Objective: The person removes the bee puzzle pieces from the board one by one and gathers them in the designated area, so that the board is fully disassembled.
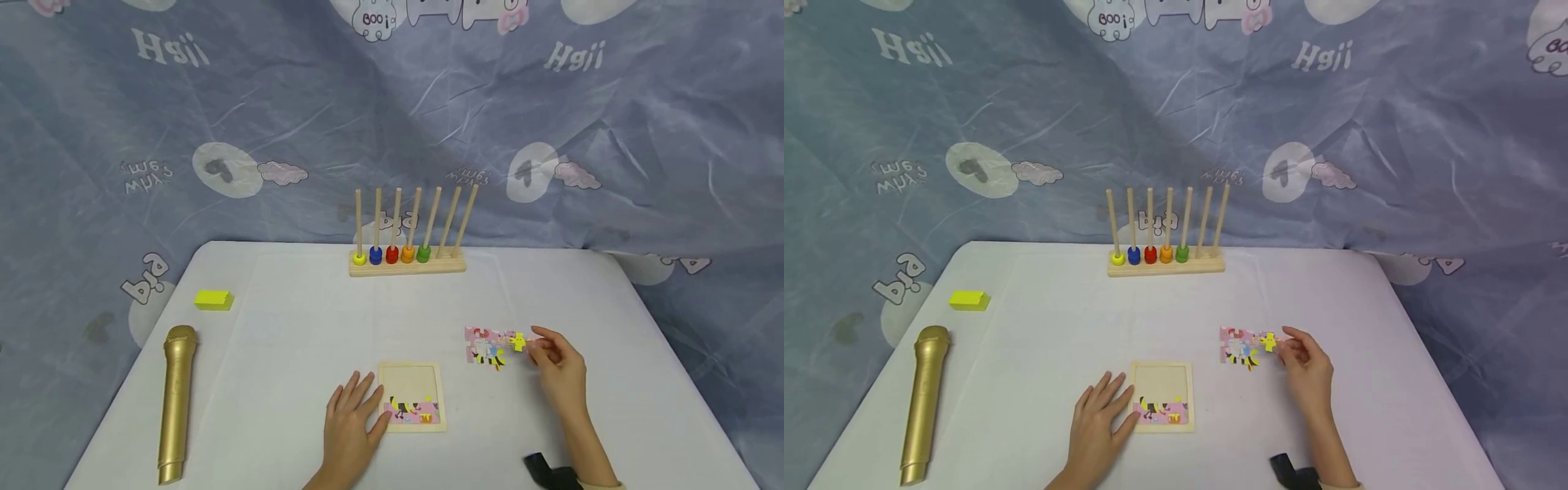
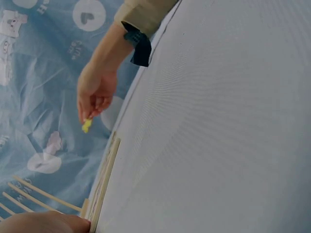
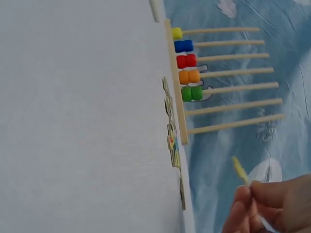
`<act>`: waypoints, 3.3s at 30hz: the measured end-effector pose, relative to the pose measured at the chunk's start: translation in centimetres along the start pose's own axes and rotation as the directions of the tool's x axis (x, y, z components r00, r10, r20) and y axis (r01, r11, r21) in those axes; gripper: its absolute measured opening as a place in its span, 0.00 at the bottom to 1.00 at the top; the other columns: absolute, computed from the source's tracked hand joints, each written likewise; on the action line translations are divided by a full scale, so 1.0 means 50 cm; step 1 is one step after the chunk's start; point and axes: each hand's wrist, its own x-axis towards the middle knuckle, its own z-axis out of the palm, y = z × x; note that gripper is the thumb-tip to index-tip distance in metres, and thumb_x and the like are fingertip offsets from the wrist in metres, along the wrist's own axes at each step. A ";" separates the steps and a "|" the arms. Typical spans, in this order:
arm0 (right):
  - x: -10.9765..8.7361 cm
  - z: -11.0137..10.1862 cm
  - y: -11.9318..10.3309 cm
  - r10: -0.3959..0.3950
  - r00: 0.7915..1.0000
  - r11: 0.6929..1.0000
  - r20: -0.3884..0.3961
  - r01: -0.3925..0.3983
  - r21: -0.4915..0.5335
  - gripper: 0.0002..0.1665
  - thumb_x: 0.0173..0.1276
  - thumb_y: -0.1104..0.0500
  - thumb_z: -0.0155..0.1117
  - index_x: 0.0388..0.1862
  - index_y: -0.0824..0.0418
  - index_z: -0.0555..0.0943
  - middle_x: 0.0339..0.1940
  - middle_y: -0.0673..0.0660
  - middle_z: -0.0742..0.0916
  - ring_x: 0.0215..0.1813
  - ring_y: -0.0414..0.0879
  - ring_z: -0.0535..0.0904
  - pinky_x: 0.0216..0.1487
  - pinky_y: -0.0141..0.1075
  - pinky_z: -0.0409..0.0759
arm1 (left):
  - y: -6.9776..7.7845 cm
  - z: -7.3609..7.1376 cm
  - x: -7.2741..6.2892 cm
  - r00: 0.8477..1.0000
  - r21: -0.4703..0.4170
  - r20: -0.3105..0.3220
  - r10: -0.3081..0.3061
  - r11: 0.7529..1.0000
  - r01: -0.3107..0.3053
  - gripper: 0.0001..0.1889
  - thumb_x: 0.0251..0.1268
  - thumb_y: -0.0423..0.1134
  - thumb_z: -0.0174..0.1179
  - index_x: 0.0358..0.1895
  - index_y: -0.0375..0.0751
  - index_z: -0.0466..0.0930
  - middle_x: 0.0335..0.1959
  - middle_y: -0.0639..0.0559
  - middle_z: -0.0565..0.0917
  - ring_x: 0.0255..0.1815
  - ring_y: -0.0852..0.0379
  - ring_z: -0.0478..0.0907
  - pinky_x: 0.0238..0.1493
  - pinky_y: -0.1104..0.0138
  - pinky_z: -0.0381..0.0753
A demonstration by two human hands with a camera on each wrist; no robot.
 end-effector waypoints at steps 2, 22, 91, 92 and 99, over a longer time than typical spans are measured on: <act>0.005 -0.003 0.017 0.037 0.999 0.998 0.004 -0.037 -0.042 0.16 0.68 0.64 0.64 0.54 0.63 0.81 0.30 0.47 0.81 0.28 0.32 0.79 0.32 0.22 0.80 | 0.000 -0.001 -0.001 1.000 -0.002 0.007 -0.006 1.000 0.006 0.22 0.49 0.44 0.73 0.48 0.38 0.86 0.59 0.42 0.81 0.65 0.37 0.74 0.58 0.39 0.68; -0.002 0.010 0.061 -0.073 0.997 0.959 0.021 0.076 -0.274 0.10 0.63 0.66 0.67 0.43 0.64 0.85 0.27 0.57 0.85 0.23 0.30 0.75 0.24 0.23 0.72 | 0.001 0.001 -0.003 0.999 -0.005 0.028 -0.032 0.999 0.032 0.22 0.51 0.45 0.73 0.48 0.38 0.86 0.61 0.43 0.81 0.66 0.39 0.73 0.60 0.39 0.67; -0.082 0.102 -0.032 -0.376 0.915 0.902 0.146 0.397 -0.171 0.11 0.55 0.70 0.73 0.37 0.62 0.86 0.26 0.48 0.81 0.28 0.33 0.71 0.25 0.22 0.70 | -0.001 -0.003 0.000 1.000 -0.004 0.023 -0.015 1.000 0.015 0.21 0.51 0.46 0.72 0.49 0.40 0.86 0.60 0.43 0.81 0.66 0.39 0.72 0.60 0.41 0.66; -0.095 0.114 -0.043 -0.363 0.910 0.907 0.200 0.394 -0.147 0.11 0.55 0.70 0.74 0.37 0.61 0.86 0.25 0.46 0.80 0.28 0.33 0.71 0.26 0.23 0.70 | -0.001 -0.002 -0.001 1.000 -0.003 0.024 -0.016 1.000 0.016 0.22 0.51 0.46 0.72 0.49 0.41 0.86 0.60 0.44 0.81 0.67 0.40 0.72 0.60 0.41 0.66; -0.172 0.185 -0.111 -0.297 0.848 0.937 0.438 0.348 -0.038 0.10 0.55 0.69 0.73 0.36 0.60 0.85 0.25 0.43 0.79 0.26 0.32 0.70 0.26 0.25 0.72 | -0.002 0.000 -0.002 1.000 0.005 0.027 -0.013 1.000 0.013 0.22 0.52 0.49 0.71 0.50 0.42 0.86 0.61 0.45 0.81 0.67 0.41 0.72 0.61 0.42 0.66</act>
